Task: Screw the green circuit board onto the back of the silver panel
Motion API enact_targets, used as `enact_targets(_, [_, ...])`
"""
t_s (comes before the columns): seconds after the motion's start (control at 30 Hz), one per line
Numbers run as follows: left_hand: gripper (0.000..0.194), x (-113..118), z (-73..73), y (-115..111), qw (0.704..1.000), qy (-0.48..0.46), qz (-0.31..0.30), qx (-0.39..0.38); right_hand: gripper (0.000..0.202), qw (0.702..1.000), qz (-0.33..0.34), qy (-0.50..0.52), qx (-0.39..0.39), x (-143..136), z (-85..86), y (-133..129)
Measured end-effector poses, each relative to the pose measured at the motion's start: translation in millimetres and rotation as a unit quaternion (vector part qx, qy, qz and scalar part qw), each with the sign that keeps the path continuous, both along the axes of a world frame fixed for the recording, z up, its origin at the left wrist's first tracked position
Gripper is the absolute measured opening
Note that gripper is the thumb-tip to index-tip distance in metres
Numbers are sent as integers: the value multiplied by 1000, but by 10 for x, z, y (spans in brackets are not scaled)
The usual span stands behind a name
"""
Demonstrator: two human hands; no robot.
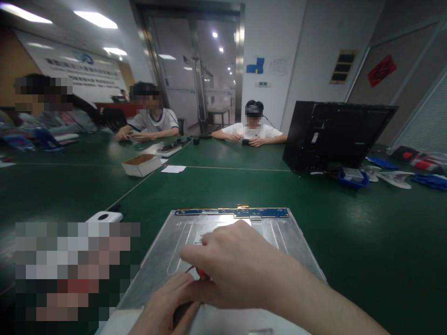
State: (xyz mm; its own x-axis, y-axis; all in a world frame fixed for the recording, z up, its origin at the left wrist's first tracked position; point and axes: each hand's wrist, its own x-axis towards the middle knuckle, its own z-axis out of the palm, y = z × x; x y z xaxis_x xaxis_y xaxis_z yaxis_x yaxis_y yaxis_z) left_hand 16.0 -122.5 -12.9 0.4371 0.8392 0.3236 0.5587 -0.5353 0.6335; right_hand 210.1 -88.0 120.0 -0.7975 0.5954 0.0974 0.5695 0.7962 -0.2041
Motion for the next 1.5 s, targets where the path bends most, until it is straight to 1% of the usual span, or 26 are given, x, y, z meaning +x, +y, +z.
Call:
enact_targets(0.03, [17,-2,7,-1,1000,0,-2,3,25,1000,-5,-4,5,-3,-8,5])
enact_targets(0.1, [18,-6,17,1,1000,1,-2,5,23,1000,-12,-11,11,-9,-17,12])
enact_targets(0.23, [18,-15,5,16,1000,11,-10,-7,5,1000,-6,-7,2,-11,-13,11])
enact_targets(0.27, [17,-18,-6,20,1000,14,-12,-11,4,1000,0,-4,-2,-8,-10,8])
enact_targets(0.37, [17,-28,-47,32,999,21,-21,-20,9,1000,23,1,-18,8,3,-7])
enact_targets(0.47, [17,-39,-83,41,999,29,-28,-27,9,999,35,0,-21,23,11,-17])
enact_targets(0.57, [16,-48,-103,46,999,28,-32,-23,7,1000,25,-1,-14,27,-1,-1])
enact_targets(0.67, [14,-50,-109,45,999,28,-30,-16,18,1000,8,-5,-7,17,-26,29])
enact_targets(0.77, [14,-51,-103,38,999,29,-27,-8,22,1000,-4,-15,10,5,-38,40])
enact_targets(0.83, [16,-57,-94,31,999,32,-27,-11,17,1000,-6,-16,12,1,-33,33])
enact_targets(0.93, [16,-64,-79,24,998,39,-31,-30,5,1000,-4,-10,-8,5,-10,15])
enact_targets(0.97, [16,-64,-74,23,998,41,-32,-38,4,1000,-2,-6,-16,9,0,10])
enact_targets(1.07, [17,-55,-65,27,998,43,-30,-45,16,999,18,8,-41,28,27,-4])
enact_targets(1.17, [18,-45,-74,31,998,40,-25,-36,22,998,32,13,-52,36,38,-8])
enact_targets(1.3, [15,-43,-101,30,999,34,-21,-29,15,999,11,3,-31,21,23,10])
enact_targets(1.43, [16,-44,-95,26,999,23,-34,-35,25,1000,-18,-9,-10,5,-8,37])
enact_targets(1.5, [19,-44,-80,22,999,16,-36,-32,26,1000,-27,-14,2,4,-21,48])
